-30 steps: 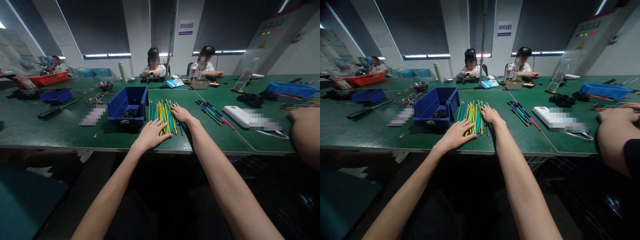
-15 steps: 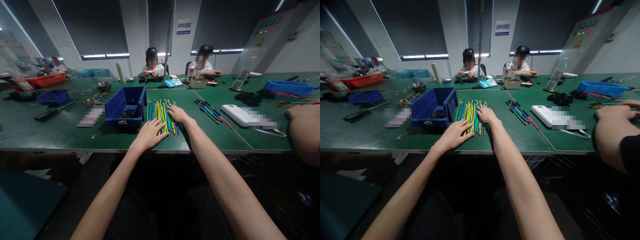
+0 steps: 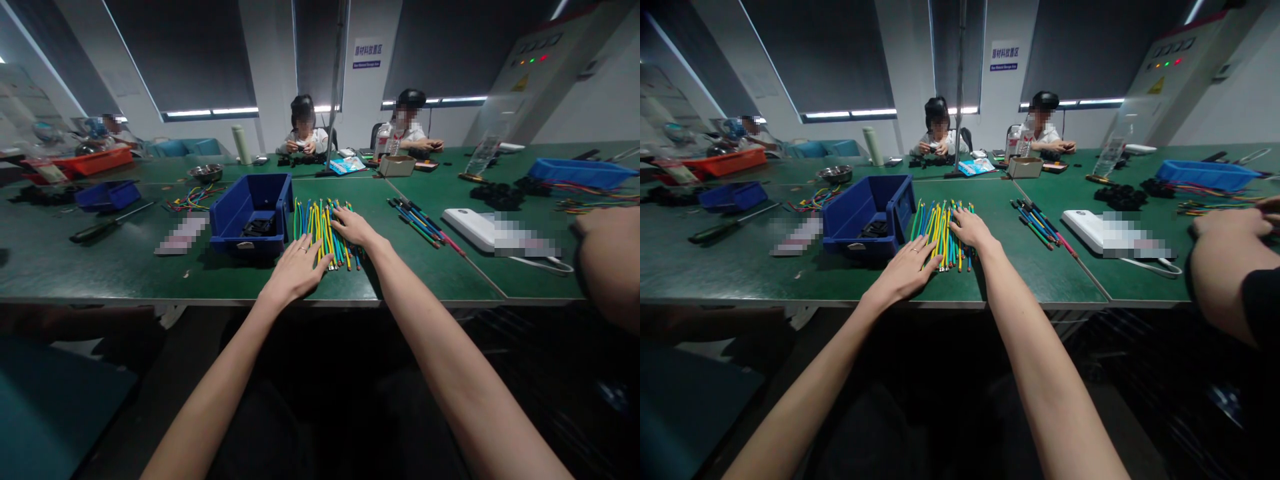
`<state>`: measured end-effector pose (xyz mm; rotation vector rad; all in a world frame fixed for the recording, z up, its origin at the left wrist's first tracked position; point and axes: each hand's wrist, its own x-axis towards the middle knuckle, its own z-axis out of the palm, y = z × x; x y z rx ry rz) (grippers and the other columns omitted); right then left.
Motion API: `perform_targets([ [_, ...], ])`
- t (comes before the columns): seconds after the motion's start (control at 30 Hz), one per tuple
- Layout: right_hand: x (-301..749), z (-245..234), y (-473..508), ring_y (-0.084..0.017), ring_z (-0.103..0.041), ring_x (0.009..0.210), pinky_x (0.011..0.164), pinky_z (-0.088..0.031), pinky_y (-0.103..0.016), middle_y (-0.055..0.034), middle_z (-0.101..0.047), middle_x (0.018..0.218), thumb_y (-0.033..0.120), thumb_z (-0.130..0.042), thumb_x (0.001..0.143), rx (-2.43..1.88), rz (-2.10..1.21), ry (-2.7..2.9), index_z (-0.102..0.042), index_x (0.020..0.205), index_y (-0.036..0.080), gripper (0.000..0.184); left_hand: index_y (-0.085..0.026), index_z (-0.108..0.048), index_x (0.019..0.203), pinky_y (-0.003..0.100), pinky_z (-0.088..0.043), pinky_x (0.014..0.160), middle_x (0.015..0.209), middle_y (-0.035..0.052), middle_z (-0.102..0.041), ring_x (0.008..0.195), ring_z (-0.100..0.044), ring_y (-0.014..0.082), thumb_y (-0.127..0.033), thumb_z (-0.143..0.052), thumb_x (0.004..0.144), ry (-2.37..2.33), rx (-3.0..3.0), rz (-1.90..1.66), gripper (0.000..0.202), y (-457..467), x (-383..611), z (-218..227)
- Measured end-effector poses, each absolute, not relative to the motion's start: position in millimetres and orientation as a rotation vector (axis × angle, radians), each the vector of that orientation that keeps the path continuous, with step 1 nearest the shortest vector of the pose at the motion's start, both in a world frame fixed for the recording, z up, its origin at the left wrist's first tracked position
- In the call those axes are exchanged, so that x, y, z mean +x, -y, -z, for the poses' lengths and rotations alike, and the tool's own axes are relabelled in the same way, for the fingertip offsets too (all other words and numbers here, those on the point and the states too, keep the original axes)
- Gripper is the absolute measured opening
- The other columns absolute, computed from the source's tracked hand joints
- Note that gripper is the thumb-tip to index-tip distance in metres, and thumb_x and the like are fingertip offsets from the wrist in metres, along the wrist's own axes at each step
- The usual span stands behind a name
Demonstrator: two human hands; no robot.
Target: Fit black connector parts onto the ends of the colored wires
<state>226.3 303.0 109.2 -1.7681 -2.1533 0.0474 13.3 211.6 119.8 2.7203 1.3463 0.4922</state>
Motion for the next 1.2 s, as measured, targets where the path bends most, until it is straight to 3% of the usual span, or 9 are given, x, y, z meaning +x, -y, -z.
perform_targets([
  [0.13,225,-106,-304,-0.026,-0.024,0.142,0.115,-0.022,-0.045,-0.0101,-0.031,0.152,0.042,-0.034,0.096,-1.805,-0.080,2.165,-0.037,0.145,0.014,0.057,-0.015,-0.041,0.141,0.040,-0.019,0.118,0.153,0.0127,-0.031,0.144,-0.023,0.0237,-0.063,-0.019,0.092,-1.341,2.750,-0.447,0.072,-213,14,-118],
  [0.47,221,-111,-302,-0.024,-0.022,0.143,0.116,-0.022,-0.042,-0.0115,-0.030,0.152,0.043,-0.033,0.096,-1.732,-0.010,2.176,-0.035,0.146,0.012,0.059,-0.015,-0.035,0.145,0.042,-0.016,0.119,0.154,0.0120,-0.029,0.145,-0.019,0.0256,-0.068,-0.022,0.089,-1.285,2.758,-0.402,0.078,-215,14,-118],
  [0.87,207,-116,-294,-0.024,-0.021,0.143,0.116,-0.019,-0.046,-0.0033,-0.026,0.155,0.059,-0.034,0.093,-1.618,-0.149,2.372,-0.041,0.143,0.030,0.058,-0.011,-0.032,0.146,0.039,-0.012,0.120,0.155,0.0113,-0.026,0.146,-0.015,0.0241,-0.070,-0.018,0.088,-1.188,2.698,-0.372,0.084,-215,14,-124],
  [1.03,206,-117,-295,-0.023,-0.020,0.143,0.115,-0.019,-0.045,-0.0034,-0.027,0.155,0.058,-0.035,0.093,-1.628,-0.150,2.372,-0.042,0.143,0.029,0.058,-0.016,-0.025,0.149,0.045,-0.012,0.119,0.158,0.0101,-0.016,0.146,-0.006,0.0261,-0.069,-0.015,0.088,-1.271,2.625,-0.444,0.081,-215,14,-123],
  [1.2,210,-122,-289,-0.025,-0.020,0.144,0.116,-0.013,-0.049,-0.0044,-0.029,0.154,0.061,-0.027,0.093,-1.735,-0.077,2.211,-0.040,0.144,0.026,0.063,-0.016,-0.024,0.149,0.049,-0.016,0.116,0.158,0.0152,-0.009,0.146,-0.003,0.0310,-0.071,-0.017,0.087,-1.404,2.535,-0.486,0.083,-218,13,-119],
])
